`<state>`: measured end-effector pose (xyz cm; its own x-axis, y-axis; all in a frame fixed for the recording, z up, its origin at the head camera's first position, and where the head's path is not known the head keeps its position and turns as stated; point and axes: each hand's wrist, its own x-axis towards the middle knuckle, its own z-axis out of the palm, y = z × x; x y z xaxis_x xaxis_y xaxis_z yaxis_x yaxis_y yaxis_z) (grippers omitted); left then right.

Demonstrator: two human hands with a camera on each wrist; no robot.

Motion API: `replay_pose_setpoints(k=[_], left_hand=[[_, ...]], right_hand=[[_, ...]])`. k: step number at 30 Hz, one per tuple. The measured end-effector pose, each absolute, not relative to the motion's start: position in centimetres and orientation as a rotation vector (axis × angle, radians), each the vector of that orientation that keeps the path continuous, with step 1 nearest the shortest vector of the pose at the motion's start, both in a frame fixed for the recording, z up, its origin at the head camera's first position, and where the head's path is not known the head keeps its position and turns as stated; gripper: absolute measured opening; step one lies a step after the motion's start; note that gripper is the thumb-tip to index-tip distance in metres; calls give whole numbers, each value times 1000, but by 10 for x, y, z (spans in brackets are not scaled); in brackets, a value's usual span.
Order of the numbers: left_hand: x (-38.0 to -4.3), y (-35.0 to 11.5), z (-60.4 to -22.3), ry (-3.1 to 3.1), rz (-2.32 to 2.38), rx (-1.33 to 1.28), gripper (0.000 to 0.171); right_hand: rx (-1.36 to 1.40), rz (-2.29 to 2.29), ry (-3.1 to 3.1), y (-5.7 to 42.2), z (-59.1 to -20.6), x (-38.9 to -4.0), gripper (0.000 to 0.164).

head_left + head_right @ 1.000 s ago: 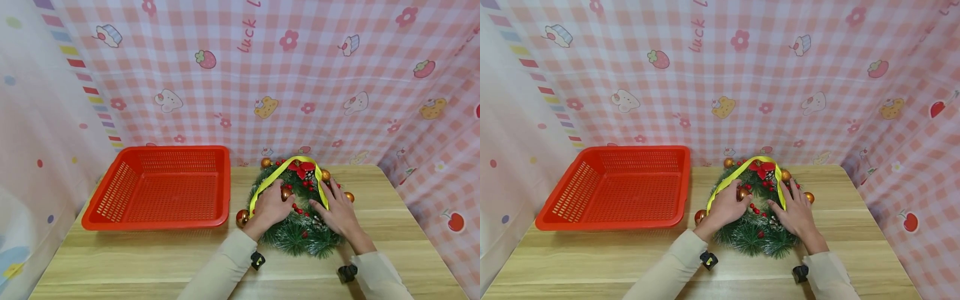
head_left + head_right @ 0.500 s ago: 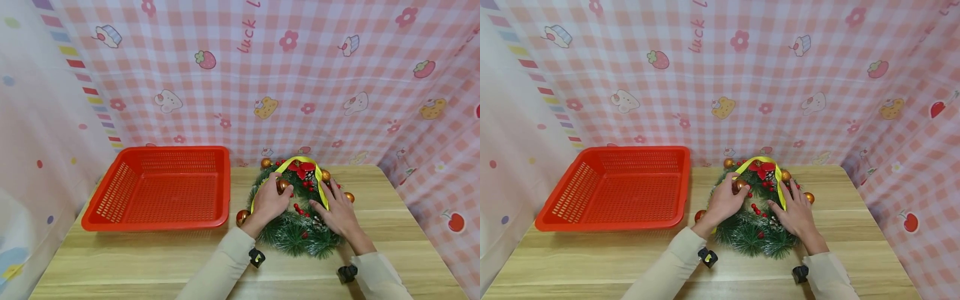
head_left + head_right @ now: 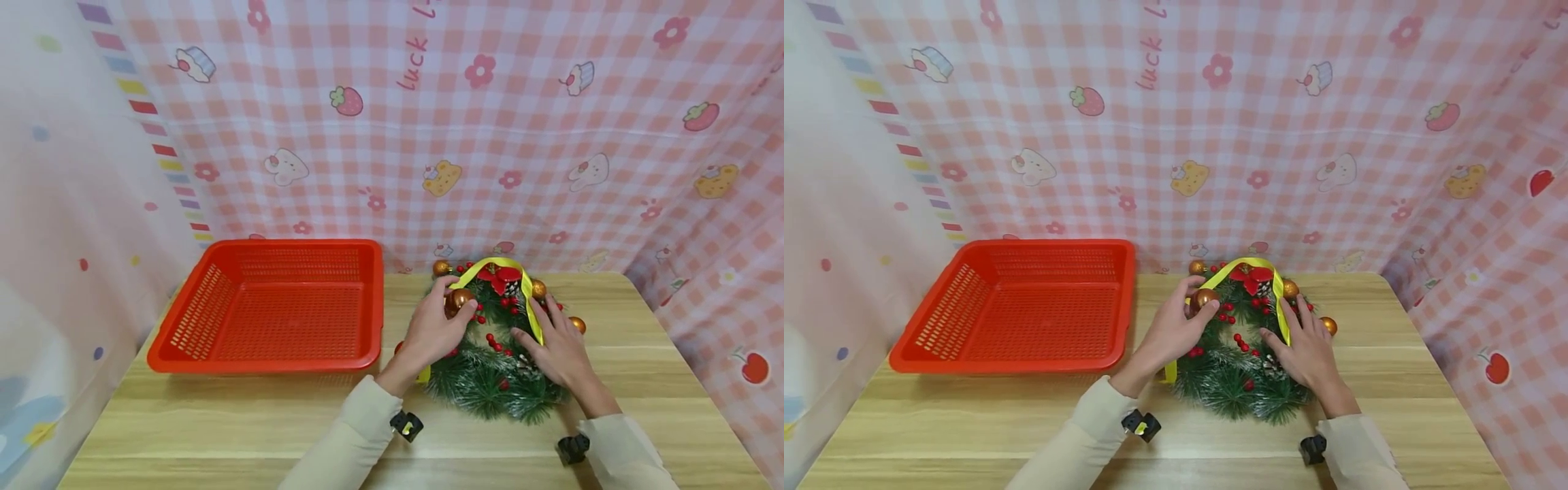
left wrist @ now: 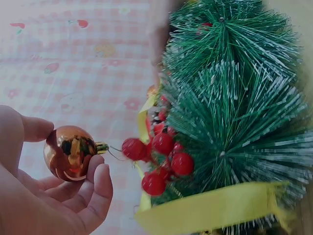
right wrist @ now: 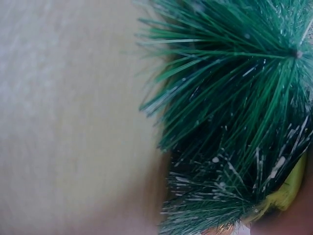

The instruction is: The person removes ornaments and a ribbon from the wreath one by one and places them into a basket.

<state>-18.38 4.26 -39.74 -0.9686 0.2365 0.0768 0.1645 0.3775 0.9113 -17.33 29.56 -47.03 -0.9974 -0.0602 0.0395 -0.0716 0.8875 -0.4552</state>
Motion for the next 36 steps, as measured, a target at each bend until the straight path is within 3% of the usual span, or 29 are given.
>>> replay_pose_setpoints(k=[19, 36], left_hand=[[-164, -18, -383, 2569, 1751, 503, 49], [-165, -91, -384, 2747, 1784, 321, 46]], right_hand=[[143, 744, -3015, 297, -471, -173, 81], [150, 725, -3003, 297, -471, -173, 81]])
